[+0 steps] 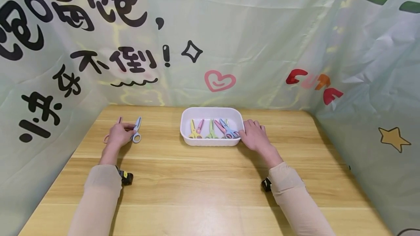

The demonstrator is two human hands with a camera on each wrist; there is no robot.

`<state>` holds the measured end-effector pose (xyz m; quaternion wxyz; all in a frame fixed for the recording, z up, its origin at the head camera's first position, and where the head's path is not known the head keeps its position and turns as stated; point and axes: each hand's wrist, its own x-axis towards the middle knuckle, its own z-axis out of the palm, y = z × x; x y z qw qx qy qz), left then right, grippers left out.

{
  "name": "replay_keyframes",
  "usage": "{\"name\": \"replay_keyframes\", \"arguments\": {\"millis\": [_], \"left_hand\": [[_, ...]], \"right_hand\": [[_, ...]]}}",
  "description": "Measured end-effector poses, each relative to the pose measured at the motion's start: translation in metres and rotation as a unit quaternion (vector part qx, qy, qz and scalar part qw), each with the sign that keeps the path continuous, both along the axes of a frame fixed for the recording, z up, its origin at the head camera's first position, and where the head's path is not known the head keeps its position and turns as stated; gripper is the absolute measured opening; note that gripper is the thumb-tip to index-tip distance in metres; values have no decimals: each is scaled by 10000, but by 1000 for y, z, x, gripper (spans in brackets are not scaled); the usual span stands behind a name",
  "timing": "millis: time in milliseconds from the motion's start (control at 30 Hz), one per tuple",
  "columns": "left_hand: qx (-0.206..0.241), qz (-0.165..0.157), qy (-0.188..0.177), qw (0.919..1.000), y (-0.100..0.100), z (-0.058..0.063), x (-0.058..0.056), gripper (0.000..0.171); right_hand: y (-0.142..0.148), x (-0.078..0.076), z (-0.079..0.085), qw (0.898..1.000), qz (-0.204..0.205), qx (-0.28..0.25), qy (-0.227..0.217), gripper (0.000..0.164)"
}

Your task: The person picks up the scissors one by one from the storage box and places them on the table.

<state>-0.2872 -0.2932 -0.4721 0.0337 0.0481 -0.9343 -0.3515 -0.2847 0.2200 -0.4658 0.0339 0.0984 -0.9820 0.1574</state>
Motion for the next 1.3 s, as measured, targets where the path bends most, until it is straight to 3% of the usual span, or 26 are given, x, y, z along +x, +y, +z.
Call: {"name": "replay_keyframes", "arguments": {"millis": [233,700,967,1300], "left_hand": [[37,-68,-107,9999,0,1,1,33],[87,89,-103,9999,1,2,3,33],[252,132,303,9991,7,9,5,36],[1248,-117,533,9907,35,29,7,48]], "right_hand": [[1,0,0,10000,-6,3,3,45],[0,1,0,10000,-1,29,4,45],[0,1,1,10000,-13,21,-18,45],[-1,2,3,10000,-10,-5,-62,45]]}}
